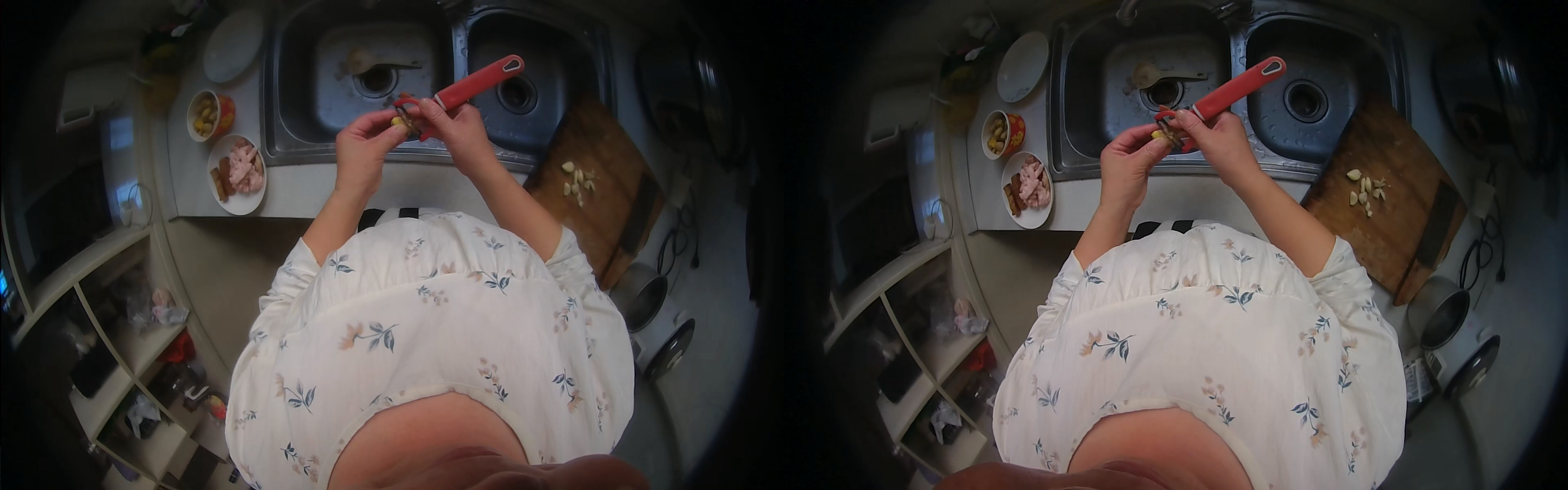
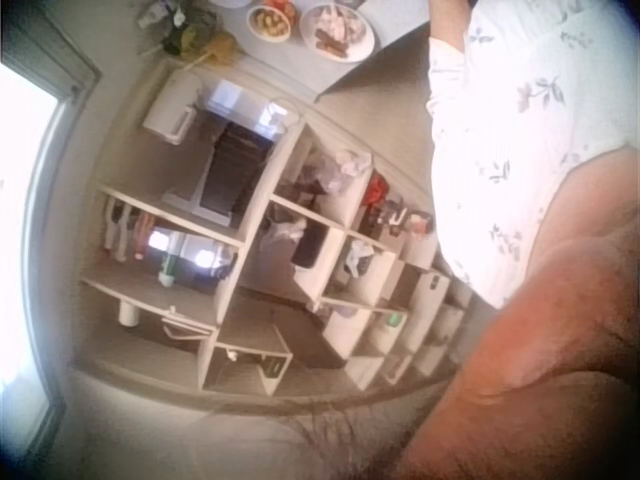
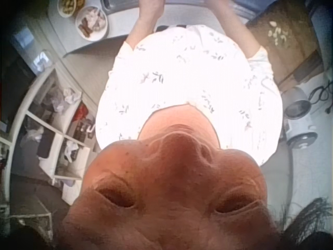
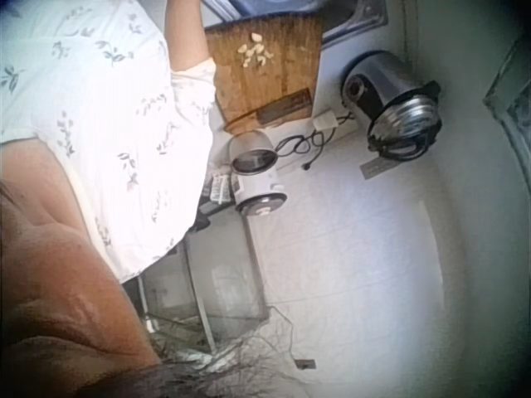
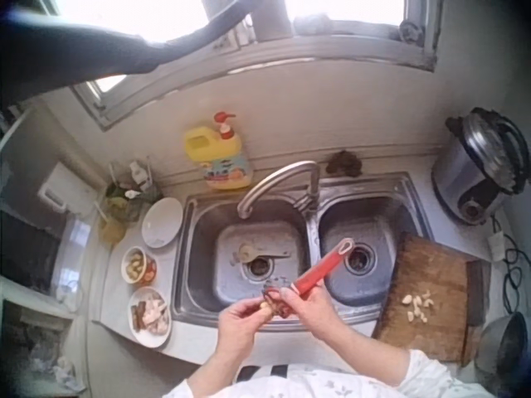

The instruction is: The person peels garlic cloves and places them on a cutting board, then peels and chops ginger into small pieces, transferring the chopped ginger into a bowl. The person then retrieves green bell peppers from a plastic bag and washes them under running water.

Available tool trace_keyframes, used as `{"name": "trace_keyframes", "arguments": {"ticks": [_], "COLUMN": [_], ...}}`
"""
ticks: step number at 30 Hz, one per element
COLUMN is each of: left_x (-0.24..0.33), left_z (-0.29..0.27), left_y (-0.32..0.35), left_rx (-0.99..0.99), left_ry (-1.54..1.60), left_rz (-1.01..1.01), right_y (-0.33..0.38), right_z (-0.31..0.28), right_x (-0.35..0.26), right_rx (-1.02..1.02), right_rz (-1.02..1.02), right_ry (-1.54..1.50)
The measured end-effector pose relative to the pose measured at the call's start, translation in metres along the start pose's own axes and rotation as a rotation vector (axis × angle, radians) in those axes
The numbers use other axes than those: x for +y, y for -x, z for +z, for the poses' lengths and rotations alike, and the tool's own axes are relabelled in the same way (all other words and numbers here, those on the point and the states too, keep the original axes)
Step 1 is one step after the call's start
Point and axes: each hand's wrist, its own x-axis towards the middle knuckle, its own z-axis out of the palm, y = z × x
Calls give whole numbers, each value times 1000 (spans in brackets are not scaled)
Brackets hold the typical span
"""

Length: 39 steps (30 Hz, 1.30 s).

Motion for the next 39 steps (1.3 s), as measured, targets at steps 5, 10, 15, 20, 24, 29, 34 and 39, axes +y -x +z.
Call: {"name": "trace_keyframes", "arguments": {"ticks": [5, 10, 15, 20, 24, 29, 34, 39], "left_x": [0, 4, 6, 5, -1, -4, 3, 5], "left_z": [-1, -4, 0, 4, 4, -4, -12, -9], "left_y": [1, 1, -3, -3, -3, -1, -2, -6], "left_rx": [10, -5, -17, -5, 20, -7, -45, -30], "left_ry": [10, 96, 124, 121, 109, 125, 245, 155], "left_rz": [-57, -74, -92, -63, -29, -66, -111, -79], "right_y": [3, -5, -1, 6, 7, 6, -3, -2], "right_z": [-1, -11, -2, 8, 11, 7, -5, 0], "right_x": [3, -2, -6, -9, -5, 4, -4, -9], "right_rx": [-5, 121, -18, 23, 49, 36, 36, -57], "right_rz": [-30, 63, 15, -53, -85, -140, -19, 11], "right_ry": [-36, -115, -70, 102, 128, 132, -67, 3]}}
